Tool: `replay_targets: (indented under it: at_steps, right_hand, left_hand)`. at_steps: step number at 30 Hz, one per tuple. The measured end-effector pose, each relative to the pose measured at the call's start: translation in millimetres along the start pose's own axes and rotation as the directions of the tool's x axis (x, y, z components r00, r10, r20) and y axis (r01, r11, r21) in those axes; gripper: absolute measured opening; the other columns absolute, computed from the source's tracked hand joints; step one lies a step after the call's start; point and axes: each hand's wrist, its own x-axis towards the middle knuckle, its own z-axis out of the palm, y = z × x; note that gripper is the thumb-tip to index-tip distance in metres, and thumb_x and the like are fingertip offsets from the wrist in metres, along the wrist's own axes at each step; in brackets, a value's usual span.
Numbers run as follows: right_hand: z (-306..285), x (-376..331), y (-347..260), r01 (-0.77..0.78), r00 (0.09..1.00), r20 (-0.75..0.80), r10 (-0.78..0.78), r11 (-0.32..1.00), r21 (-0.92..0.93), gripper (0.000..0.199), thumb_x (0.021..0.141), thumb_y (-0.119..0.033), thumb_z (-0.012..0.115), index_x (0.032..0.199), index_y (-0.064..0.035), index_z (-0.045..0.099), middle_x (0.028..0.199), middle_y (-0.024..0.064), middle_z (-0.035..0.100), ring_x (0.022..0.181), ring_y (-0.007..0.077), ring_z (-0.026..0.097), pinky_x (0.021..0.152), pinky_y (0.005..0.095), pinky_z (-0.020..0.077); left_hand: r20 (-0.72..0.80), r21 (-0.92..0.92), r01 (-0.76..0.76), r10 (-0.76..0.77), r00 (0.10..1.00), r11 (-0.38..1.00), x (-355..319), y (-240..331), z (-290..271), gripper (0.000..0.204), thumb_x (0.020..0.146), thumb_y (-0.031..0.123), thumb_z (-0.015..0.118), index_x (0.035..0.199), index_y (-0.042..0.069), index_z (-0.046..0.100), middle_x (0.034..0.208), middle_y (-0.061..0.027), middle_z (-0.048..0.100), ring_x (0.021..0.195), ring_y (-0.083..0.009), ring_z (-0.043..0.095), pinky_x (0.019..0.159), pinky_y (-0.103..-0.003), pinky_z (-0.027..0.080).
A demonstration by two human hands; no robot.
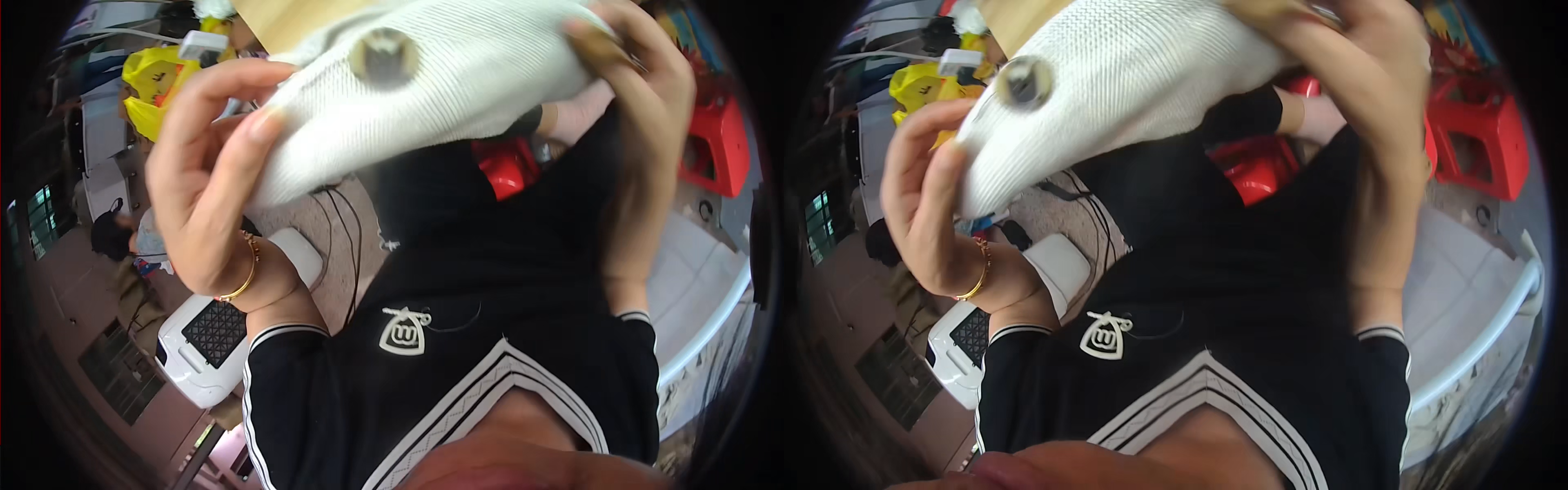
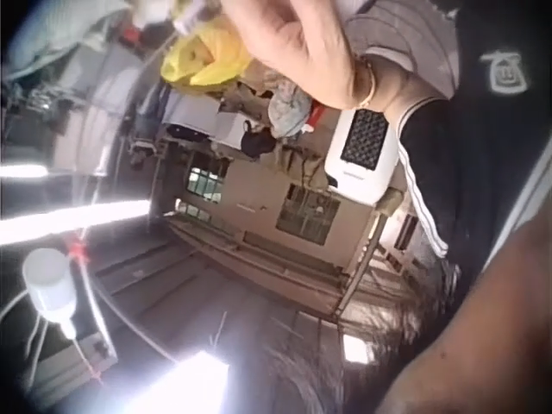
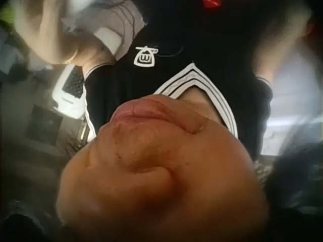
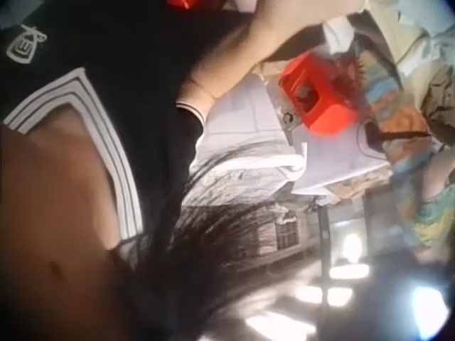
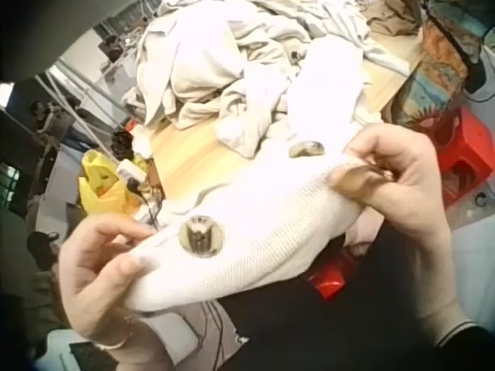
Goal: Trimming loose threads from buttons on a white knitted sweater using small thread snips.
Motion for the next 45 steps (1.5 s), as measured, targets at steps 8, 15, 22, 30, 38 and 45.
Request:
replay_targets:
  at_steps: [8,15,22,30,38,45]
  right_hand:
    - [49.9,0.1,30.7,-0.031,0.995,0.088,0.043,0.991,-0.133,0.018,0.08,-0.007,0.08,0.089,0.0003,0.067,0.07,-0.0038,0.058,0.064,0.0018,0.048,0.056,0.0191,0.0385]
    - [49.5,-9.8,16.9,0.014,0.999,0.038,-0.009,0.99,-0.137,0.022,0.08,-0.006,0.079,0.099,0.0012,0.068,0.074,-0.003,0.06,0.066,0.0032,0.05,0.058,0.0191,0.0405]
    - [55.9,-0.2,20.2,0.104,0.994,-0.006,-0.105,0.988,-0.114,0.02,0.081,-0.003,0.077,0.099,0.0023,0.068,0.076,-0.003,0.061,0.067,0.0023,0.049,0.057,0.0191,0.0387]
    - [73.9,33.9,-20.1,0.535,0.826,0.005,-0.563,0.783,-0.318,0.031,0.072,0.012,0.063,0.101,0.0002,0.069,0.075,-0.0002,0.06,0.06,0.0029,0.047,0.054,0.0182,0.0374]
    - [107.9,56.5,23.7,0.031,0.949,0.309,0.061,0.958,-0.285,0.027,0.08,-0.005,0.069,0.106,-0.0002,0.068,0.09,0.013,0.068,0.073,0.0216,0.063,0.067,0.0328,0.0499]
    - [86.5,26.7,-13.8,0.025,0.988,0.151,-0.037,0.997,0.08,0.033,0.084,-0.003,0.073,0.116,0.0017,0.066,0.087,0.001,0.058,0.075,0.0048,0.05,0.066,0.0181,0.0401]
  left_hand:
    - [-0.042,0.326,-0.052,0.07,0.997,0.944,-10.9,-72.7,25.8,0.027,0.086,0.012,0.074,0.11,0.002,0.068,0.098,-0.0048,0.063,0.082,-0.0118,0.056,0.069,-0.025,0.043]
    - [0.056,0.396,-0.308,0.312,0.949,0.865,-0.7,-63.4,48.1,0.032,0.071,0.01,0.085,0.101,0.006,0.076,0.097,-0.0062,0.063,0.084,-0.0152,0.06,0.075,-0.027,0.047]
    - [0.005,0.434,-0.433,0.478,0.878,0.791,4.8,-85.4,54.8,0.024,0.072,0.009,0.084,0.095,0.008,0.078,0.089,-0.0048,0.065,0.079,-0.0152,0.06,0.069,-0.027,0.047]
    - [-0.159,0.448,-0.426,0.538,0.828,0.786,-3.4,-86.6,52.9,0.019,0.073,-0.001,0.081,0.089,0.004,0.074,0.098,-0.0087,0.064,0.084,-0.0171,0.062,0.073,-0.027,0.05]
    - [-0.082,0.391,-0.618,0.695,0.714,0.682,11.6,-107.4,53.7,0.022,0.074,-0.006,0.076,0.093,-0.001,0.066,0.112,-0.0181,0.067,0.101,-0.0262,0.067,0.087,-0.032,0.054]
    - [0.046,0.254,-0.629,0.641,0.766,0.734,16.7,-113.1,45.4,0.012,0.092,-0.006,0.061,0.103,-0.005,0.056,0.12,-0.0248,0.06,0.097,-0.0265,0.07,0.084,-0.033,0.057]
